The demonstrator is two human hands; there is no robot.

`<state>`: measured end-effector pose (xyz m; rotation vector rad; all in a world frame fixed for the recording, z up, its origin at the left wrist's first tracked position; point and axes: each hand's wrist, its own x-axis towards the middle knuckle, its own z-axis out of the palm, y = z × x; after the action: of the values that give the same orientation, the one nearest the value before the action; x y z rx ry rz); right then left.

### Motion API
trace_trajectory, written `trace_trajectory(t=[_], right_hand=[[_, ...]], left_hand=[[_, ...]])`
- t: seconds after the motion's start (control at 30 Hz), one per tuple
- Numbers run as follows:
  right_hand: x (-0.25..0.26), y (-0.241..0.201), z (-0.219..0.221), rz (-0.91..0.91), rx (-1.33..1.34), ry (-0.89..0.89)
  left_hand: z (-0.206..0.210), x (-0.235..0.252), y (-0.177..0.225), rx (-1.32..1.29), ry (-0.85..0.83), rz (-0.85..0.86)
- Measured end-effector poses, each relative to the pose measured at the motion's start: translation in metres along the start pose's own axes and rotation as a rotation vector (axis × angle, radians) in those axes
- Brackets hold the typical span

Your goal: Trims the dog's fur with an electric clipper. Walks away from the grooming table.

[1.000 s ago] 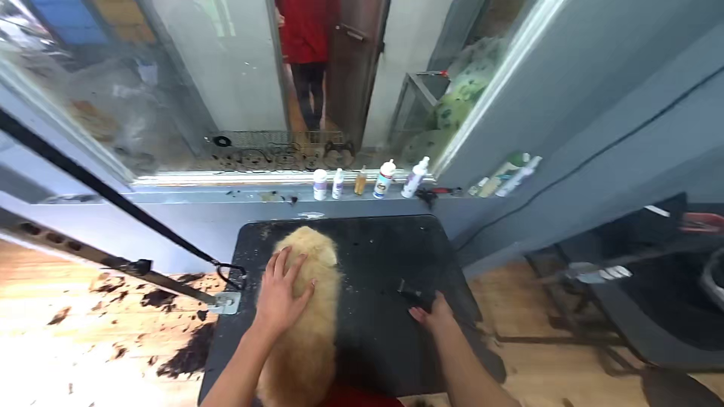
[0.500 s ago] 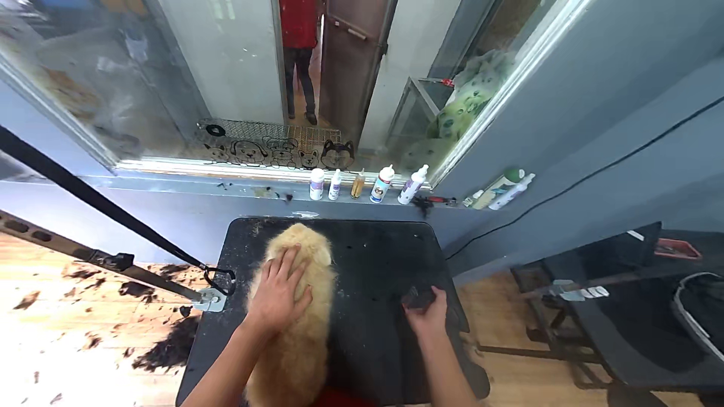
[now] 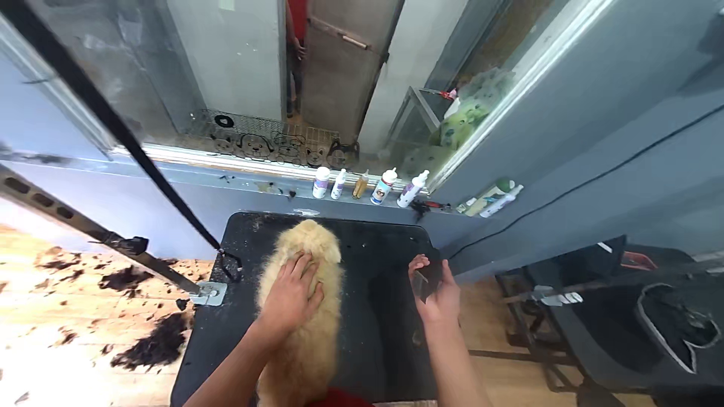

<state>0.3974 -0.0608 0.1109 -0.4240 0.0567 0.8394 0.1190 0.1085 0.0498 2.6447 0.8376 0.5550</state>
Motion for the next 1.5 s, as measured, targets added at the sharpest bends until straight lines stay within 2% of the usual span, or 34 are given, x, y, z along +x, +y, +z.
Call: trace_trajectory(t=[0.17, 0.37, 0.5, 0.6, 0.8, 0.93, 1.07, 1.17, 1.27, 1.4, 1.5], right_hand=[[-0.013, 0.036, 0.054, -0.013, -0.497, -0.081], [-0.002, 0.094, 0.109, 0.003, -0.916, -0.418], [0.023, 0.123, 0.14, -0.169, -1.291, -0.577], [0.05, 0.138, 0.151, -0.318, -1.456, -0.618], [0.054, 0.154, 0.136, -0.269, -1.722, -0.67], [0.056, 0.162, 0.126, -0.2, -1.807, -0.666], [0.061, 0.163, 0.131, -0.098, -1.82, -0.764], [0.063, 0.162, 0.134, -0.166, -1.682, -0.758], [0.071, 0.17, 0.129, -0.234, -1.665, -0.698], [0.077, 0.179, 0.12, -0.138, -1.755, -0.732], [0.081, 0.174, 0.125, 0.004, -1.714, -0.867]], left_hand=[[0.0, -0.003, -0.001, -0.05, 0.059, -0.014], [0.0, -0.004, -0.002, -0.086, 0.078, -0.013], [0.003, -0.007, -0.003, -0.082, 0.115, -0.01], [0.006, -0.008, -0.004, -0.086, 0.134, -0.014], [0.009, -0.014, -0.006, -0.122, 0.225, 0.001], [0.012, -0.019, -0.007, -0.15, 0.282, 0.011], [0.014, -0.024, -0.007, -0.189, 0.312, 0.038], [0.015, -0.025, -0.009, -0.212, 0.34, 0.052], [0.016, -0.025, -0.01, -0.25, 0.345, 0.03], [0.016, -0.022, -0.012, -0.276, 0.332, 0.01], [0.017, -0.026, -0.011, -0.299, 0.33, 0.014]])
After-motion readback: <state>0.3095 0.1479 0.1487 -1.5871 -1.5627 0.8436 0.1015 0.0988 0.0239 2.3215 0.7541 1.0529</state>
